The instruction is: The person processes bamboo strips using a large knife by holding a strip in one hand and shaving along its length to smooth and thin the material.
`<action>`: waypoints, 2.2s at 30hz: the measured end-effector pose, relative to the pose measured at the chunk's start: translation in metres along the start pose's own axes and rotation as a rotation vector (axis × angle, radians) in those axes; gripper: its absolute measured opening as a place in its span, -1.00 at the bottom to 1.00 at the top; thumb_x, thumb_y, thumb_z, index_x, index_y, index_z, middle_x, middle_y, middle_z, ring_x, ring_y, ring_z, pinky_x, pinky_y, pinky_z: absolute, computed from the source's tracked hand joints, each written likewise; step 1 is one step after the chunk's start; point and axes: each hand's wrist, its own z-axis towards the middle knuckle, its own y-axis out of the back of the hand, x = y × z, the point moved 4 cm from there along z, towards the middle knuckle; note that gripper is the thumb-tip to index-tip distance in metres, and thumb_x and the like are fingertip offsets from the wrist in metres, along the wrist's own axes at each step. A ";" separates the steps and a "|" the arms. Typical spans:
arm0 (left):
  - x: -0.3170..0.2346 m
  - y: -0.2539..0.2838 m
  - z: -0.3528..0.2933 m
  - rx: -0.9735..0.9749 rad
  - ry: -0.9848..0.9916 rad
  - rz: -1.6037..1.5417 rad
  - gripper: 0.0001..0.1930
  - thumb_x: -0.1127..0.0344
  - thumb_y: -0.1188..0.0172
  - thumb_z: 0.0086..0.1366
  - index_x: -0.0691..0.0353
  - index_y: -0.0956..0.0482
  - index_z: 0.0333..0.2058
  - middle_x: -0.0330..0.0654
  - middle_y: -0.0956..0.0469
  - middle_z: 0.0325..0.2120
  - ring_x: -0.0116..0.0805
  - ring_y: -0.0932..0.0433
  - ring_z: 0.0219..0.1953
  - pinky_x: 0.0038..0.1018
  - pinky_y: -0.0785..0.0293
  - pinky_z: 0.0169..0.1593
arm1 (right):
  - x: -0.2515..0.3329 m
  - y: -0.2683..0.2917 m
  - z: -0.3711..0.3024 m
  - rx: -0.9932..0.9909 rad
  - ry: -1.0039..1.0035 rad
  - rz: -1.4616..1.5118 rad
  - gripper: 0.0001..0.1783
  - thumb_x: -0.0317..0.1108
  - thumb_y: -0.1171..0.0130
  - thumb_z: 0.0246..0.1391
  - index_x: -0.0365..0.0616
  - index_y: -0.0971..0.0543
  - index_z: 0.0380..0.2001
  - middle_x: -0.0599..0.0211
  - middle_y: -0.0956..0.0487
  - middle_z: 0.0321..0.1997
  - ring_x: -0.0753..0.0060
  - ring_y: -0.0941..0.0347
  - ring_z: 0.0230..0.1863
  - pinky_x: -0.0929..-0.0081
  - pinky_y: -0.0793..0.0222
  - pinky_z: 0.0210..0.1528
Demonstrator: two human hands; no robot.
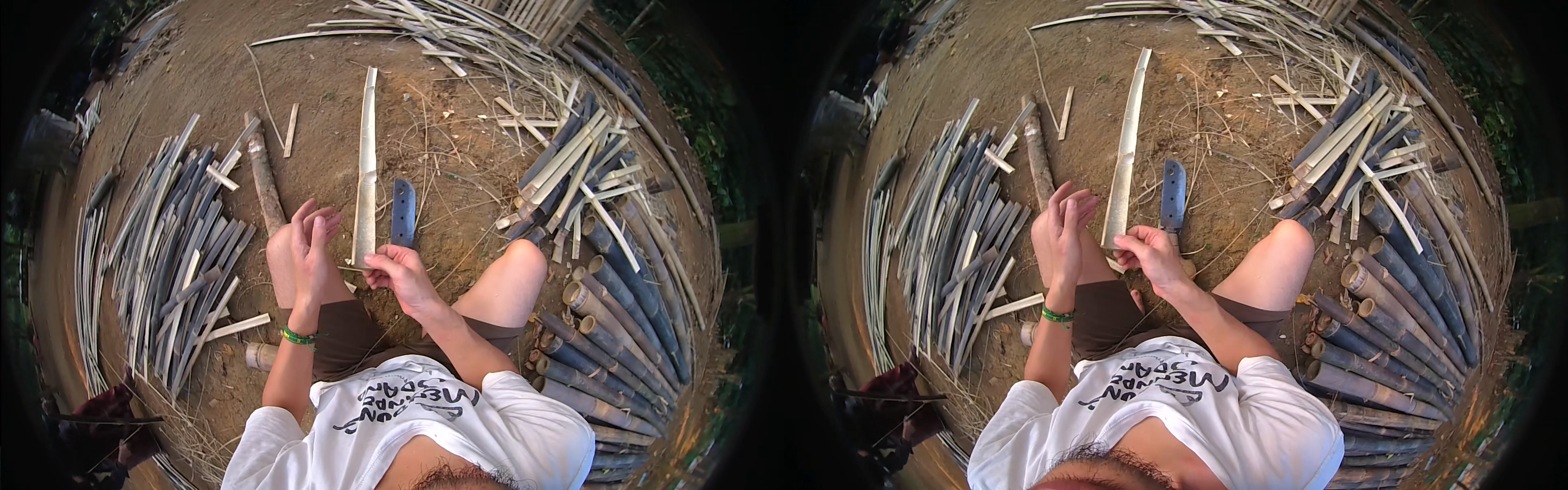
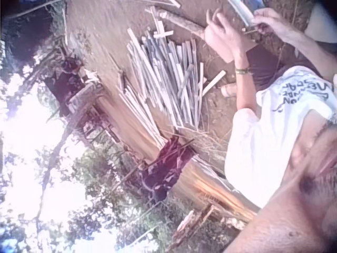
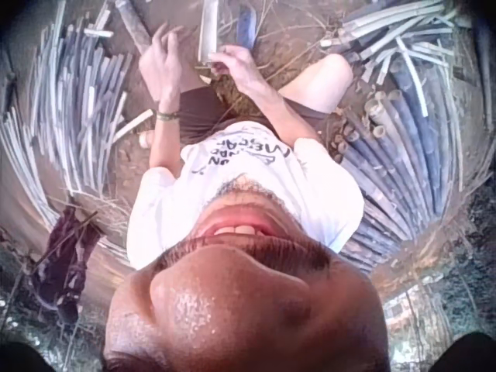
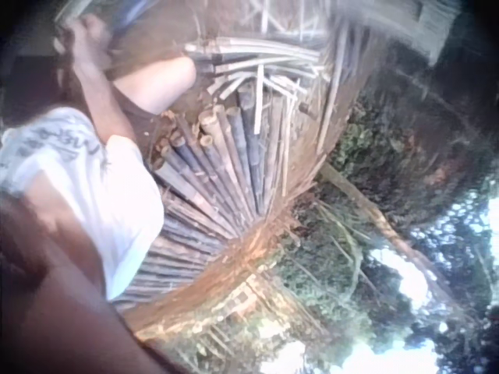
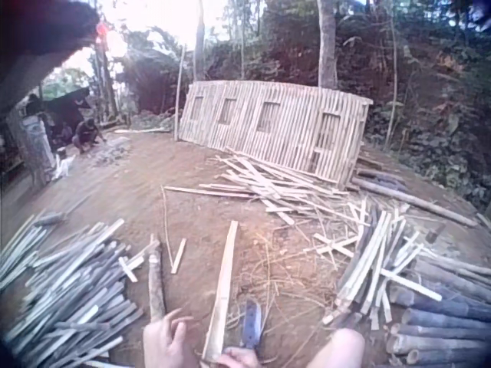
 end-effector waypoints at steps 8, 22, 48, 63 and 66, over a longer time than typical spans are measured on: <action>0.014 0.021 -0.017 0.049 0.429 -0.359 -0.46 0.26 -0.09 0.41 0.29 -0.18 0.27 -0.05 -0.57 -0.17 -0.37 -0.57 -0.15 -0.46 -0.50 -0.08 | -0.011 -0.040 0.011 0.210 0.087 -0.254 -0.77 -0.26 -0.23 0.24 -0.21 -0.55 -0.38 0.44 -0.57 -0.50 0.70 -0.44 -0.49 0.70 -0.35 -0.43; -0.026 0.017 0.017 0.381 0.092 -0.472 -0.35 -0.04 0.19 0.36 0.35 -0.24 0.25 0.21 -0.39 0.15 0.05 -0.40 0.20 -0.14 -0.27 0.26 | -0.157 0.138 0.086 -0.632 0.062 -1.475 -0.25 -0.45 -0.34 -0.05 -0.17 -0.23 0.20 -0.08 -0.11 0.23 -0.23 -0.27 0.14 0.06 -0.37 0.11; -0.167 -0.017 0.183 -0.327 -0.617 -0.214 -0.64 0.19 0.30 0.57 0.32 -0.26 0.13 0.08 -0.53 -0.04 -0.15 -0.50 0.07 -0.26 -0.38 0.18 | -0.055 0.106 0.087 -0.562 0.136 -0.434 -0.66 -0.18 -0.30 0.06 -0.22 -0.46 -0.30 0.41 -0.46 -0.63 0.51 -0.40 -0.63 0.45 -0.33 -0.55; -0.299 -0.045 0.089 -0.002 -1.083 -0.329 -0.80 0.33 -0.04 0.35 0.38 -0.44 -0.22 -0.20 -0.36 -0.62 -0.41 -0.36 -0.58 -0.27 -0.57 -0.30 | 0.071 -0.023 0.016 -0.182 0.571 -0.523 -0.71 -0.28 -0.26 0.08 -0.25 -0.46 -0.26 0.38 -0.45 -0.57 0.51 -0.38 -0.59 0.44 -0.27 -0.53; -0.321 -0.031 0.069 0.004 -1.031 -0.353 -0.78 0.26 -0.13 0.26 0.30 -0.41 -0.44 -0.21 -0.28 -0.66 -0.42 -0.31 -0.62 -0.41 -0.47 -0.39 | 0.083 -0.039 0.006 -0.188 0.648 -0.589 -0.70 -0.28 -0.27 0.05 -0.27 -0.45 -0.28 0.31 -0.44 -0.59 0.44 -0.36 -0.61 0.33 -0.24 -0.54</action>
